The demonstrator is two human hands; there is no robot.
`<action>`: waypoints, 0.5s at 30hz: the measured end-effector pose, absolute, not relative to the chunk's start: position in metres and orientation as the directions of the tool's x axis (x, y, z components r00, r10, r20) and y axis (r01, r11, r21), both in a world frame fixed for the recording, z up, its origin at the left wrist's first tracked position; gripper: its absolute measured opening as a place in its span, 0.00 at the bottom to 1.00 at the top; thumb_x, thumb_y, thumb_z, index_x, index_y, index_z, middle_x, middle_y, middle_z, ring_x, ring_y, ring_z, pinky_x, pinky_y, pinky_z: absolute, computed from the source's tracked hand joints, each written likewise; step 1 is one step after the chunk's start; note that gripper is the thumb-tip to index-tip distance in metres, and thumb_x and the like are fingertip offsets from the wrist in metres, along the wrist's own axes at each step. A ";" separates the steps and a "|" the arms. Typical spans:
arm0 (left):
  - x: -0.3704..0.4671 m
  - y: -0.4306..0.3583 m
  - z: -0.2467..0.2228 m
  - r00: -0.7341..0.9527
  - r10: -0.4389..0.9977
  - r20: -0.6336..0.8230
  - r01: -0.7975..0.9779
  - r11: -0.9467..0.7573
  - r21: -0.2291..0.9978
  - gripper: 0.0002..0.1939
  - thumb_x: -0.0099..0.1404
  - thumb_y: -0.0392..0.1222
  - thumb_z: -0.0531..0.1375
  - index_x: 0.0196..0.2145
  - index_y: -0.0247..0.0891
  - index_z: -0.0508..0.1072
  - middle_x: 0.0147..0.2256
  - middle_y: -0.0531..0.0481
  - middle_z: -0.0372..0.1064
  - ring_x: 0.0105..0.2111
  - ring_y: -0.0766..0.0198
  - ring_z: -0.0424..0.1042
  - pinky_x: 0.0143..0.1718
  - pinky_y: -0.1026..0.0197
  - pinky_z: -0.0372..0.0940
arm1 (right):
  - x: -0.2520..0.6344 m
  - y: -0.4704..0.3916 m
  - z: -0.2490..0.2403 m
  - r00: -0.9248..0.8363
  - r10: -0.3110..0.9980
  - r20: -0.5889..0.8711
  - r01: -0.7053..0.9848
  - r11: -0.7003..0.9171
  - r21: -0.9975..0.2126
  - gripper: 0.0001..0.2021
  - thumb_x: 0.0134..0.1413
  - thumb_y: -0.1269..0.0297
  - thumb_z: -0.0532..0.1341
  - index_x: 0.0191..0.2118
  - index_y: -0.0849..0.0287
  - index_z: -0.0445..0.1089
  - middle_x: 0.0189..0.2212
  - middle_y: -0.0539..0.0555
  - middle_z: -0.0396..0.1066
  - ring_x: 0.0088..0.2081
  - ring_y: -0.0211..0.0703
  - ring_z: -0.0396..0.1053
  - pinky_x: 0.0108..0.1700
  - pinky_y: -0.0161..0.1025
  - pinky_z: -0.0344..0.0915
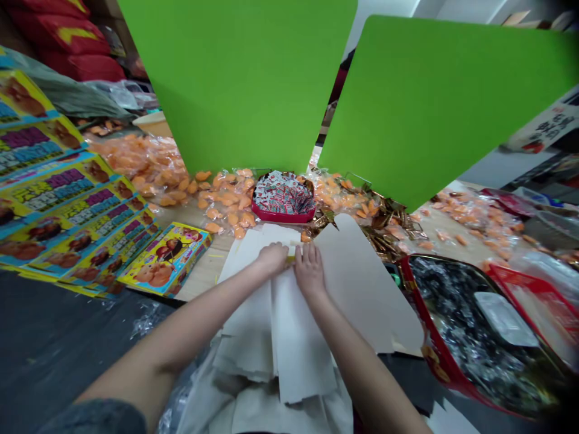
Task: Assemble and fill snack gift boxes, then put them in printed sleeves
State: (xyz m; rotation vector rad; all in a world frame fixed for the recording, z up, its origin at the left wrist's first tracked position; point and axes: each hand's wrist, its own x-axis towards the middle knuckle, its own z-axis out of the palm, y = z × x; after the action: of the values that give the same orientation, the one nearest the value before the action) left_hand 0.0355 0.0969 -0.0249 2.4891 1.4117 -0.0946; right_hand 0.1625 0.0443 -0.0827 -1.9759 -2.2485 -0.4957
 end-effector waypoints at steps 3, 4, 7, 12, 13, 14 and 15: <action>-0.003 0.053 -0.015 0.627 0.769 -0.126 0.770 -0.587 0.250 0.24 0.62 0.27 0.52 0.55 0.40 0.62 0.50 0.43 0.64 0.52 0.60 0.64 0.51 0.58 0.61 | 0.162 -0.019 -0.084 -0.042 0.962 0.271 0.998 0.027 0.060 0.23 0.56 0.69 0.54 0.58 0.65 0.58 0.43 0.63 0.69 0.45 0.52 0.66 0.45 0.46 0.64; -0.014 0.032 -0.019 0.691 0.710 -0.135 0.715 -0.643 0.275 0.27 0.59 0.27 0.54 0.55 0.45 0.62 0.51 0.47 0.64 0.51 0.62 0.65 0.50 0.61 0.62 | 0.162 -0.044 -0.088 -0.009 0.973 0.230 1.000 0.004 0.020 0.23 0.55 0.69 0.54 0.57 0.64 0.59 0.40 0.61 0.69 0.41 0.50 0.67 0.42 0.43 0.65; -0.029 -0.029 -0.048 0.846 0.505 -0.171 0.532 -0.782 0.323 0.13 0.59 0.35 0.59 0.43 0.43 0.71 0.49 0.46 0.66 0.42 0.58 0.70 0.42 0.59 0.66 | 0.159 -0.102 -0.105 0.033 0.991 0.130 0.998 -0.025 -0.062 0.22 0.53 0.73 0.54 0.54 0.61 0.62 0.33 0.57 0.69 0.35 0.47 0.68 0.38 0.42 0.66; -0.013 -0.059 -0.098 0.481 0.875 -0.047 0.794 -0.412 0.447 0.15 0.71 0.41 0.44 0.44 0.41 0.68 0.34 0.51 0.71 0.34 0.64 0.71 0.36 0.64 0.65 | 0.186 -0.138 -0.073 -0.151 0.975 -0.162 0.874 0.055 -0.483 0.19 0.52 0.71 0.54 0.51 0.60 0.68 0.42 0.60 0.70 0.44 0.51 0.67 0.47 0.46 0.65; -0.010 -0.056 -0.104 0.434 0.900 -0.037 0.812 -0.373 0.449 0.16 0.71 0.41 0.42 0.47 0.40 0.67 0.35 0.50 0.71 0.35 0.64 0.71 0.36 0.63 0.66 | 0.201 -0.142 -0.059 -0.268 0.917 -0.295 0.797 0.039 -0.603 0.15 0.52 0.68 0.56 0.46 0.58 0.71 0.40 0.58 0.72 0.43 0.50 0.68 0.46 0.44 0.65; -0.009 -0.054 -0.107 0.444 0.895 -0.037 0.810 -0.383 0.444 0.16 0.71 0.41 0.42 0.48 0.40 0.66 0.36 0.49 0.72 0.35 0.63 0.71 0.37 0.62 0.66 | 0.218 -0.144 -0.046 -0.365 0.837 -0.408 0.724 -0.020 -0.689 0.11 0.52 0.63 0.58 0.40 0.56 0.74 0.36 0.54 0.73 0.39 0.47 0.70 0.43 0.41 0.66; -0.009 -0.052 -0.109 0.494 0.868 -0.043 0.788 -0.426 0.444 0.15 0.70 0.40 0.44 0.48 0.40 0.66 0.37 0.49 0.72 0.36 0.63 0.71 0.39 0.61 0.66 | 0.234 -0.145 -0.036 -0.409 0.773 -0.484 0.675 -0.100 -0.731 0.09 0.50 0.60 0.60 0.36 0.55 0.75 0.30 0.51 0.73 0.34 0.45 0.70 0.39 0.39 0.67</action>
State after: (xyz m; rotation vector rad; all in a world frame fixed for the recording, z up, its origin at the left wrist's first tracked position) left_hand -0.0095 -0.0519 -0.1092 2.3351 1.3741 0.2696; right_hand 0.2341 -0.1447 -0.0360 -1.6497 -2.0391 1.5455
